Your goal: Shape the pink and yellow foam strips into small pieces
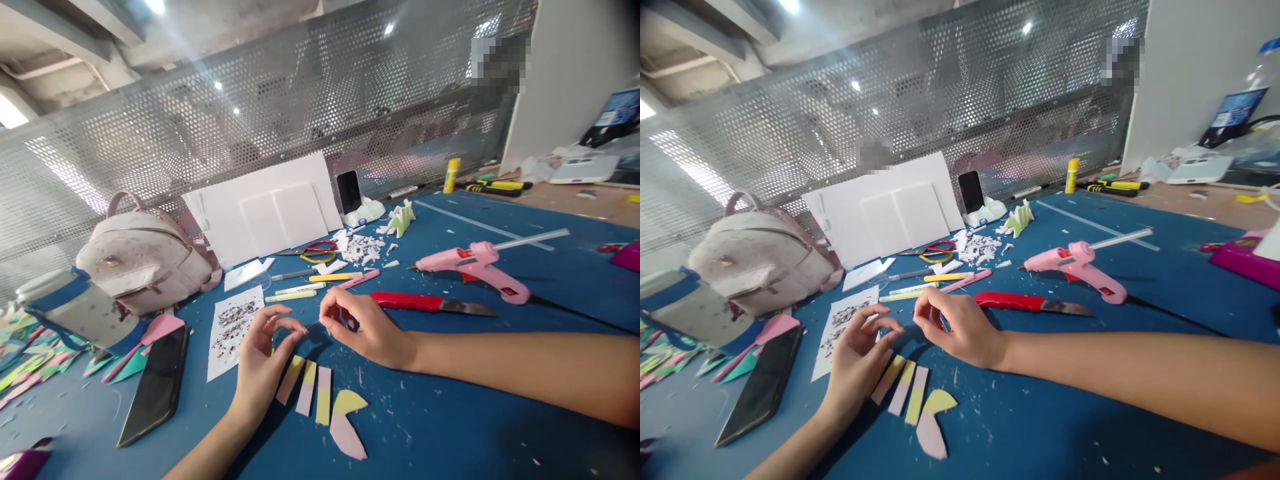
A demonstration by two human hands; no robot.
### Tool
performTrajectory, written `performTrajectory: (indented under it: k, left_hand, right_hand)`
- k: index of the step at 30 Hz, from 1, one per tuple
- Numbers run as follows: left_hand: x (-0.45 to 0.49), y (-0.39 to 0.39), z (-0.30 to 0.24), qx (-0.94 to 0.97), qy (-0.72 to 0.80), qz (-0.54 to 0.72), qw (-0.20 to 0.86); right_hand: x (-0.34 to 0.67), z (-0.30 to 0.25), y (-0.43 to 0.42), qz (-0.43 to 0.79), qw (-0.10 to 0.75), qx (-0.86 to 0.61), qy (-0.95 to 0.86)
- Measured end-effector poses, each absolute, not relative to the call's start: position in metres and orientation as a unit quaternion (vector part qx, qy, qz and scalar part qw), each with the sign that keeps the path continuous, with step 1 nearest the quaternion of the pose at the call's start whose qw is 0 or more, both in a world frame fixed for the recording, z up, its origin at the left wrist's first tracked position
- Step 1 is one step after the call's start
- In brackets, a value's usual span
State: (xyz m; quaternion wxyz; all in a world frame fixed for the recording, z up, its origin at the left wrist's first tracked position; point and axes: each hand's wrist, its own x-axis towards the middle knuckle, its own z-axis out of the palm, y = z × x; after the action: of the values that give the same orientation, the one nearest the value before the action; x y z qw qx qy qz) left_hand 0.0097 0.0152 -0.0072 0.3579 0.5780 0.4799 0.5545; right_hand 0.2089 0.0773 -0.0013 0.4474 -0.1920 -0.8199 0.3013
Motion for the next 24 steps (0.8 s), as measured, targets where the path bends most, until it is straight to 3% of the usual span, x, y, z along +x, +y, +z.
performTrajectory:
  k: [24]
  left_hand:
    - [0.0098,0.0155,-0.0079,0.572,0.472,0.559,0.372]
  right_hand:
    - [0.2092,-0.002,0.0778,0.302,0.45,-0.189,-0.819]
